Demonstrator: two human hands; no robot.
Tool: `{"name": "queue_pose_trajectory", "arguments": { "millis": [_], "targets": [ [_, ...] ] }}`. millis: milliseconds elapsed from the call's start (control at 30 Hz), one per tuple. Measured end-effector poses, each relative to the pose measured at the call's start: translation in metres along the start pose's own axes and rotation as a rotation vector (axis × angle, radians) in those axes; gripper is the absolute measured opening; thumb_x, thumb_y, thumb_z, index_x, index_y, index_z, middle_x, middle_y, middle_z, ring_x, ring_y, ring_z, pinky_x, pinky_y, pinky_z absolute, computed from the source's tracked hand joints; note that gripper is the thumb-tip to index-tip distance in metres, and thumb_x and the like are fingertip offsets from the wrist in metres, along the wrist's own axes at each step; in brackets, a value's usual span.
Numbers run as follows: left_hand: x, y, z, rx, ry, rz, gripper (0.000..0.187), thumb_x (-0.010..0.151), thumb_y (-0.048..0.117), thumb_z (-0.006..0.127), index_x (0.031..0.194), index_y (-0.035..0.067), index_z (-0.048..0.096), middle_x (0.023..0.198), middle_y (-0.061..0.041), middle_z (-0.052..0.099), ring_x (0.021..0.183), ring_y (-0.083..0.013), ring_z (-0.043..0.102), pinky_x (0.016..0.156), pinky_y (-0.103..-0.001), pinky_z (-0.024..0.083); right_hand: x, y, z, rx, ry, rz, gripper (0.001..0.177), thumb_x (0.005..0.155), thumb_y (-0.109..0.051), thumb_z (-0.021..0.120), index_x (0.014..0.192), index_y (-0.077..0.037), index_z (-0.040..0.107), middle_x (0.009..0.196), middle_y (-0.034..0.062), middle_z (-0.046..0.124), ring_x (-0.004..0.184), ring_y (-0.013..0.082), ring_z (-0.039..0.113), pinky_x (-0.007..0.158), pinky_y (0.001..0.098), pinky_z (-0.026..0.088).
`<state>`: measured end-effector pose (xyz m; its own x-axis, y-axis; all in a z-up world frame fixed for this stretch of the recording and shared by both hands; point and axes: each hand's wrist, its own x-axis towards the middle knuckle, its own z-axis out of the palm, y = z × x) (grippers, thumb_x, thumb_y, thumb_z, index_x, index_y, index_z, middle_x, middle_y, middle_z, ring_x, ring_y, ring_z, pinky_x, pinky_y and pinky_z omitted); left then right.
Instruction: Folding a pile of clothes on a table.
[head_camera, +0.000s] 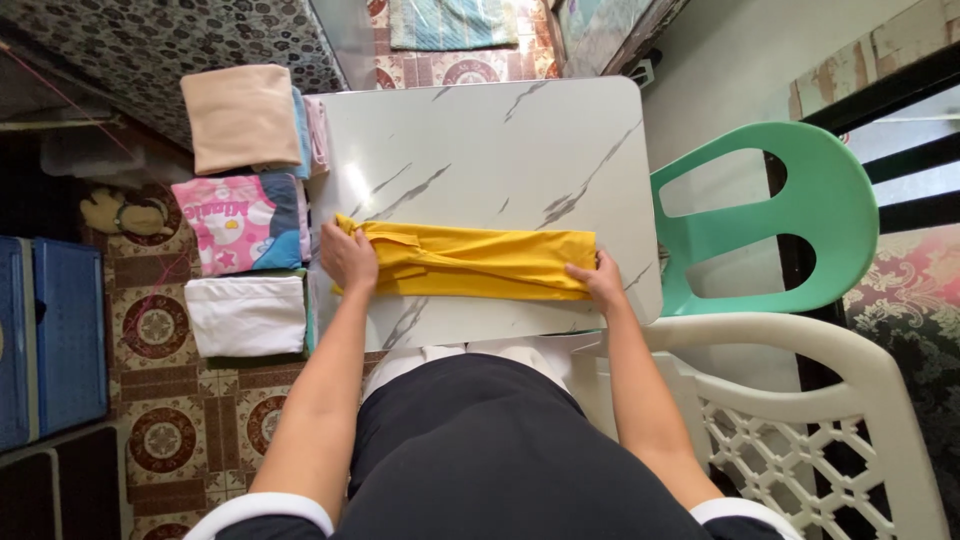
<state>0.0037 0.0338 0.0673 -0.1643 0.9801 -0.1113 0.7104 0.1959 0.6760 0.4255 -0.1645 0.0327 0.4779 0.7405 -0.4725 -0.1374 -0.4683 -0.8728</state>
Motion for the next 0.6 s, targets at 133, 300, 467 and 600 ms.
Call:
{"name": "queue_pose_trajectory", "arguments": {
  "millis": [133,300,467,600],
  "targets": [
    [-0.019,0.026,0.039,0.362,0.238,0.021,0.065,0.08,0.021,0.061,0.141,0.008,0.042,0.143,-0.022,0.045,0.133,-0.0422,0.041,0.101,-0.059,0.035,-0.004,0.011,0.007,-0.127,0.043,-0.045,0.046,0.075,-0.01,0.086,0.114,0.0,0.065,0.1,0.0073,0.074,0.086,0.0173,0.071,0.076,0.0315,0.058],
    [-0.078,0.048,0.135,0.398,-0.321,0.863,0.064,0.103,0.035,0.046,0.16,0.01,0.029,0.172,-0.012,0.02,0.16,-0.0279,0.008,0.125,-0.061,0.012,0.001,0.018,0.013,-0.36,0.258,-0.075,0.035,0.085,-0.024,0.084,0.106,0.002,0.072,0.095,0.011,0.076,0.082,0.0165,0.071,0.074,0.0312,0.055],
    [-0.133,0.079,0.163,0.526,-0.553,0.914,0.082,0.099,0.054,0.046,0.165,0.018,0.012,0.173,-0.008,0.004,0.159,-0.0276,-0.002,0.123,-0.064,0.0,0.0,0.025,0.004,-0.326,0.262,-0.101,0.033,0.084,-0.02,0.082,0.106,0.002,0.071,0.096,0.0109,0.077,0.082,0.0152,0.071,0.075,0.031,0.056],
    [-0.148,0.091,0.158,0.63,-0.714,0.891,0.085,0.097,0.06,0.047,0.166,0.032,0.005,0.173,-0.006,-0.008,0.157,-0.0328,-0.014,0.118,-0.069,-0.009,-0.001,0.042,-0.004,-0.14,0.2,-0.113,0.034,0.087,-0.015,0.079,0.114,0.002,0.067,0.102,0.0097,0.075,0.088,0.0143,0.07,0.079,0.0292,0.056]
  ]
}}
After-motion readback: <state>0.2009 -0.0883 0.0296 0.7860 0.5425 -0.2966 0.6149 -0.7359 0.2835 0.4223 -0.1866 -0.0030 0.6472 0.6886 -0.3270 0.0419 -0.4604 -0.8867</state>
